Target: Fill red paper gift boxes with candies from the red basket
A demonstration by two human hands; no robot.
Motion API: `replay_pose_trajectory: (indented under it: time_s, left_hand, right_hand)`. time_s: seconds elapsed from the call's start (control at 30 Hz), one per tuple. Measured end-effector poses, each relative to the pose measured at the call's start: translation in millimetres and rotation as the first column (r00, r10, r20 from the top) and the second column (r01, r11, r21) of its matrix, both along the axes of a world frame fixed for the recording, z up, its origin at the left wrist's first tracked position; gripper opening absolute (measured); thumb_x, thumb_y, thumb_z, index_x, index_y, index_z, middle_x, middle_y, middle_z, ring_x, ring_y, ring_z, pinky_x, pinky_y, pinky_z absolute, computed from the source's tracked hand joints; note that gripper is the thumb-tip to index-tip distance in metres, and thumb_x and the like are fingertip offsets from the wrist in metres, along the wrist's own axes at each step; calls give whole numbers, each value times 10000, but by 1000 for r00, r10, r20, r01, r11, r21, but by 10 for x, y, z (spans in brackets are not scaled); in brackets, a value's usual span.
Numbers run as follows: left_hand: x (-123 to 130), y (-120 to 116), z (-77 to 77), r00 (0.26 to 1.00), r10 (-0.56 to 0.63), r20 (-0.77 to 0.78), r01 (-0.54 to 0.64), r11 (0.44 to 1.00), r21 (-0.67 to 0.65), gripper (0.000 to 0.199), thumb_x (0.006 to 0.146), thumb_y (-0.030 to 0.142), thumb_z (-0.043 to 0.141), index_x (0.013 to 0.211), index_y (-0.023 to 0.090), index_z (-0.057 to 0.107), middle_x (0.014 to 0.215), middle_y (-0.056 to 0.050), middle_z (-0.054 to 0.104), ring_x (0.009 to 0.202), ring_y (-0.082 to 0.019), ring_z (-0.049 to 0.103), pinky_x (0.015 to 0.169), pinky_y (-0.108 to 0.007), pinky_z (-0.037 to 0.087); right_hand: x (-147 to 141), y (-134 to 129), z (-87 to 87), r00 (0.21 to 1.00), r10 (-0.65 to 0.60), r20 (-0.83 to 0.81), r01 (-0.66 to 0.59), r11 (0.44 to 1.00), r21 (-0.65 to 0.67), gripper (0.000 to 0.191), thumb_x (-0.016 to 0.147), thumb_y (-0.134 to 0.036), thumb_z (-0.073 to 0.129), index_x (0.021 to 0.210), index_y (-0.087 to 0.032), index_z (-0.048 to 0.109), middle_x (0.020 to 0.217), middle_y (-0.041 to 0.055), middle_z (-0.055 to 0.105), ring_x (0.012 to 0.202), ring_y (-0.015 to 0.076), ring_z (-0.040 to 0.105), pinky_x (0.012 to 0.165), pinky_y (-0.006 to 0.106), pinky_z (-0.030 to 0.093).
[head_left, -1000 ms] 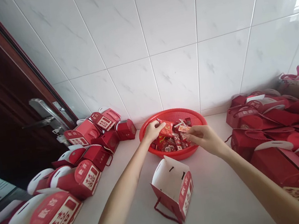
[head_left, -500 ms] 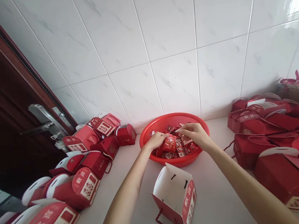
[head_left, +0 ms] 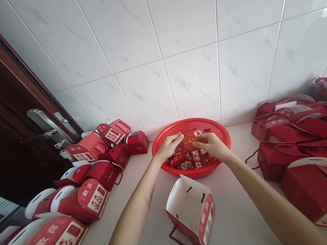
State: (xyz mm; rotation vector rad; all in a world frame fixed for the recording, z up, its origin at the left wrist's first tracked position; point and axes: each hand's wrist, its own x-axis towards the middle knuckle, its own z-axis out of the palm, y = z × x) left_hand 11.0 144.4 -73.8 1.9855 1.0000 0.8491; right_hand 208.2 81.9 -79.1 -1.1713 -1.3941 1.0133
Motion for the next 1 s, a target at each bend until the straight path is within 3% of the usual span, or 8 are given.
replay_pose_trajectory:
  time_s: [0.2, 0.27, 0.37, 0.47, 0.63, 0.7, 0.8, 1.0]
  left_hand:
    - [-2, 46, -1, 992, -33, -119, 35, 999, 8, 609, 960, 620, 329, 1079, 137, 680, 1059, -118, 730, 1001, -235, 673, 870, -342, 531]
    - [16, 26, 11, 975, -67, -213, 75, 997, 30, 492, 926, 537, 475, 1130, 156, 710, 1138, -111, 732, 1054, -239, 662, 924, -335, 507]
    - [52, -31, 19, 898, -142, -416, 174, 984, 39, 274, 677, 363, 794, 910, 219, 793, 1016, -59, 760, 1022, -260, 655, 956, -328, 474]
    - [60, -60, 13, 801, -108, -588, 180, 982, 64, 247, 540, 279, 866, 771, 241, 788, 892, -45, 742, 1024, -304, 637, 1004, -379, 430]
    - [20, -15, 6, 694, 25, -720, 83, 990, 115, 156, 651, 319, 818, 779, 249, 760, 835, -31, 747, 997, -303, 654, 1052, -437, 378]
    - [11, 3, 15, 677, 82, -731, 47, 987, 154, 31, 734, 270, 738, 734, 239, 740, 832, -44, 753, 983, -296, 661, 1055, -443, 370]
    - [11, 5, 32, 674, 166, -720, -5, 975, 221, 90, 771, 221, 653, 788, 236, 741, 886, -75, 759, 1015, -307, 650, 1005, -426, 405]
    - [34, -43, -3, 690, -7, -724, 79, 995, 66, 130, 615, 304, 768, 603, 226, 664, 613, -8, 653, 713, -245, 644, 722, -321, 468]
  right_hand:
    - [50, -14, 42, 953, -70, -294, 65, 998, -26, 315, 697, -484, 738, 771, -212, 599, 838, 52, 731, 796, 230, 701, 735, 354, 573]
    - [75, 0, 50, 925, -83, -370, 70, 996, -48, 317, 697, -488, 726, 793, -227, 573, 851, 53, 738, 791, 238, 724, 778, 384, 596]
    - [104, 24, 48, 881, -84, -465, 61, 996, -65, 321, 659, -457, 751, 770, -236, 546, 821, 42, 730, 770, 243, 736, 801, 408, 611]
    - [120, 34, 41, 846, -85, -526, 59, 996, -65, 303, 629, -393, 765, 737, -233, 532, 806, 18, 711, 780, 227, 732, 814, 396, 613]
    - [124, 20, 43, 818, -74, -571, 42, 997, -69, 232, 588, -279, 743, 684, -225, 538, 794, -2, 678, 807, 201, 702, 846, 378, 612]
    - [122, 9, 50, 813, -71, -577, 35, 997, -74, 223, 585, -263, 742, 662, -225, 536, 781, 1, 669, 819, 206, 693, 838, 375, 614]
    - [119, -4, 57, 813, -69, -578, 30, 997, -77, 197, 597, -258, 736, 694, -226, 567, 799, 5, 675, 853, 214, 692, 831, 369, 612]
    - [105, -11, 52, 829, -62, -555, 26, 997, -72, 207, 622, -272, 736, 786, -221, 620, 865, 7, 702, 884, 207, 700, 836, 374, 603]
